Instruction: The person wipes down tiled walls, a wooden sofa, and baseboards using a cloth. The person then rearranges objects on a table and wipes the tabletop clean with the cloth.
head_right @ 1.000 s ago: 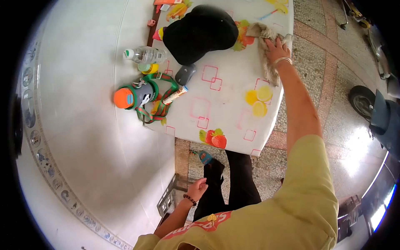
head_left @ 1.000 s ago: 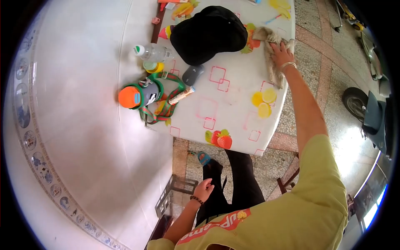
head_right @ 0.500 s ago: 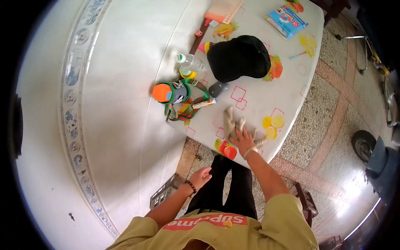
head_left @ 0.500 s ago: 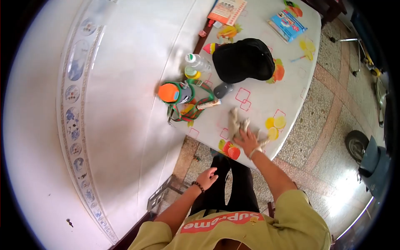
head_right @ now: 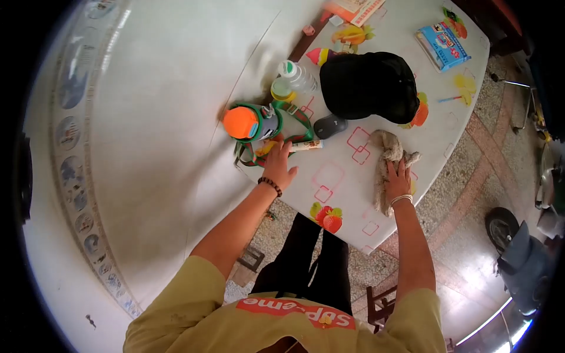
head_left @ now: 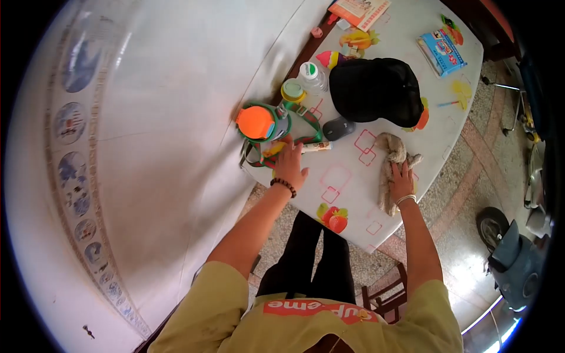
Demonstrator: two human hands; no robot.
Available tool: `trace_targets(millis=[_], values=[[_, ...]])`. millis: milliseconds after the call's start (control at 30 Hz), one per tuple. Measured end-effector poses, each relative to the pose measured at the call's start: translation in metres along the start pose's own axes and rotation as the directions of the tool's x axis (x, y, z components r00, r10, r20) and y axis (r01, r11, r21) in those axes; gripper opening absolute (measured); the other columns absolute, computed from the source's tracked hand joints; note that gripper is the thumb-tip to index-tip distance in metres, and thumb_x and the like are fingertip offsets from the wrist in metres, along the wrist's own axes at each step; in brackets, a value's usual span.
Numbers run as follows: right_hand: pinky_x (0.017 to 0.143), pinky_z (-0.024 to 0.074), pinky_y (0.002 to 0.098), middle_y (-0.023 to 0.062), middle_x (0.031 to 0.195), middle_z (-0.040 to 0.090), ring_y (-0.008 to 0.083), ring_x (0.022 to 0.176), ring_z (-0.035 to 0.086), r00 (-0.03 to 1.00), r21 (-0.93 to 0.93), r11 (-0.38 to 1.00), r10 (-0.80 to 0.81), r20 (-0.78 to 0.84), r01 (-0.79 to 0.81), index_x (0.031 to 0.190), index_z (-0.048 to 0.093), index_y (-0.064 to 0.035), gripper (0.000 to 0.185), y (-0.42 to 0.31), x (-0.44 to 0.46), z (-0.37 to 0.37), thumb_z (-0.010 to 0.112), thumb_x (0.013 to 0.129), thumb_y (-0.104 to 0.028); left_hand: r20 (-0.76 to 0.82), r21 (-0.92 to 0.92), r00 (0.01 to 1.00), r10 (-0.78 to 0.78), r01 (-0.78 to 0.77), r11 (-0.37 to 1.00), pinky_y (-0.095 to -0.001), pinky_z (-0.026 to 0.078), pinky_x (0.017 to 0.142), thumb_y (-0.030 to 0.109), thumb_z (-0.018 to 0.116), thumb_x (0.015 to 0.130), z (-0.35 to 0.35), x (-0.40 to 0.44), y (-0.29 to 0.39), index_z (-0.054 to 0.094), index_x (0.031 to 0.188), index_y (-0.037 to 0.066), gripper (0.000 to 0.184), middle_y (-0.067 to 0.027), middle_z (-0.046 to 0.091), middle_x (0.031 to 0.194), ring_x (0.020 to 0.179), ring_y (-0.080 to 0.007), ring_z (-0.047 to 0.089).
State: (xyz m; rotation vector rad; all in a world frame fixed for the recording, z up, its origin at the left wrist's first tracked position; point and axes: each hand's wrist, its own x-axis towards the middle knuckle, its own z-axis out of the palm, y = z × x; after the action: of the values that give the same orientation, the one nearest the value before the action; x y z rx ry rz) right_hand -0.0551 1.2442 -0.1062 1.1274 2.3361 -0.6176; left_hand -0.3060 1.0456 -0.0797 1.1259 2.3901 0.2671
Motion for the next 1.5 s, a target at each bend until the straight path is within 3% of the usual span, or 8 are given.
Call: trace_targets(millis=[233, 500, 600, 667, 867, 1267, 1367, 1500], values=[[0.097, 0.0157, 0.0375, 0.0207, 0.127, 0.01, 0.0366, 0.116, 0.014, 0.998, 0.024, 0.999, -0.045, 0.051, 0.044, 0.121, 0.025, -0.0149, 0.064, 0.003, 0.004, 0.0, 0.054, 0.065, -0.008, -0.058, 0.327, 0.997, 0.044, -0.023, 0.945, -0.0377, 0.033, 0.076, 0.022, 0.062, 0.061, 0.012, 0.035, -0.011, 0.033, 0.11, 0.009, 0.058, -0.0088, 0.042, 0.099, 0.095, -0.025, 0.041], [0.096, 0.0187, 0.0365, 0.0154, 0.129, 0.008, 0.0364, 0.116, 0.015, 0.996, 0.019, 0.999, 0.039, 0.08, -0.041, 0.12, 0.027, -0.0201, 0.062, -0.003, 0.004, -0.002, 0.054, 0.066, -0.008, 0.137, -0.04, 0.99, 0.038, -0.032, 0.999, -0.0374, 0.038, 0.067, 0.007, 0.055, 0.063, -0.005, 0.009, -0.016, 0.041, 0.079, 0.004, 0.022, -0.0095, 0.045, 0.08, 0.083, -0.026, 0.047], [0.096, 0.0168, 0.0371, 0.0183, 0.128, 0.008, 0.0359, 0.116, 0.014, 0.996, 0.01, 1.0, 0.021, 0.089, -0.022, 0.121, 0.024, -0.0181, 0.063, -0.007, 0.005, -0.006, 0.054, 0.066, -0.008, -0.029, -0.228, 0.995, 0.09, -0.095, 0.969, -0.0356, 0.04, 0.063, 0.002, 0.053, 0.059, -0.034, -0.017, -0.018, 0.043, 0.082, 0.0, 0.025, -0.0134, 0.046, 0.084, 0.079, -0.0298, 0.047], [0.097, 0.0151, 0.0379, 0.0215, 0.127, 0.008, 0.0355, 0.116, 0.013, 0.993, 0.008, 1.0, 0.028, 0.117, -0.03, 0.122, 0.022, -0.0155, 0.065, -0.008, 0.004, -0.008, 0.054, 0.066, -0.008, -0.333, -0.364, 0.934, 0.128, -0.253, 0.896, -0.033, 0.039, 0.069, -0.003, 0.049, 0.058, -0.055, -0.029, -0.019, 0.045, 0.088, 0.001, 0.03, -0.0139, 0.045, 0.088, 0.083, -0.03, 0.045], [0.096, 0.0181, 0.0379, 0.0184, 0.128, 0.008, 0.0364, 0.116, 0.015, 0.988, -0.015, 0.997, 0.071, 0.135, -0.069, 0.123, 0.02, -0.0194, 0.068, -0.006, 0.006, -0.006, 0.056, 0.066, -0.008, -0.549, -0.184, 0.83, 0.1, -0.237, 0.954, -0.0382, 0.032, 0.082, 0.001, 0.051, 0.056, -0.129, -0.009, -0.01, 0.045, 0.086, -0.001, 0.031, -0.0176, 0.039, 0.105, 0.095, -0.0342, 0.038], [0.089, 0.0264, 0.041, 0.0132, 0.129, 0.01, 0.038, 0.113, 0.02, 0.996, -0.037, 0.996, 0.082, -0.034, -0.084, 0.121, 0.024, -0.0253, 0.066, -0.012, -0.001, 0.023, 0.057, 0.065, -0.014, -0.19, -0.074, 0.949, 0.251, -0.268, 0.96, -0.0416, 0.028, 0.086, 0.013, 0.06, 0.06, -0.149, 0.038, -0.016, 0.051, 0.087, 0.006, 0.029, -0.0153, 0.039, 0.103, 0.1, -0.0362, 0.03], [0.087, 0.028, 0.0444, 0.0167, 0.125, 0.021, 0.0389, 0.107, 0.028, 0.981, -0.186, 0.974, -0.156, -0.113, 0.133, 0.117, 0.033, -0.0233, 0.064, -0.038, -0.02, 0.039, 0.061, 0.06, -0.02, -0.116, -0.028, 0.965, 0.236, -0.24, 0.97, -0.0422, 0.028, 0.086, 0.011, 0.061, 0.057, -0.151, 0.023, -0.014, 0.051, 0.088, 0.008, 0.032, -0.0165, 0.033, 0.109, 0.101, -0.0394, 0.028], [0.089, 0.0242, 0.0463, 0.0126, 0.124, 0.026, 0.0374, 0.11, 0.026, 0.893, -0.149, 0.892, -0.442, -0.085, 0.427, 0.109, 0.041, -0.0304, 0.04, -0.081, -0.033, 0.069, 0.042, 0.072, -0.016, -0.131, 0.045, 0.969, 0.208, -0.204, 0.978, -0.0411, 0.029, 0.086, 0.009, 0.059, 0.056, -0.149, -0.005, -0.015, 0.05, 0.094, 0.008, 0.039, -0.0162, 0.032, 0.109, 0.101, -0.0363, 0.029]])
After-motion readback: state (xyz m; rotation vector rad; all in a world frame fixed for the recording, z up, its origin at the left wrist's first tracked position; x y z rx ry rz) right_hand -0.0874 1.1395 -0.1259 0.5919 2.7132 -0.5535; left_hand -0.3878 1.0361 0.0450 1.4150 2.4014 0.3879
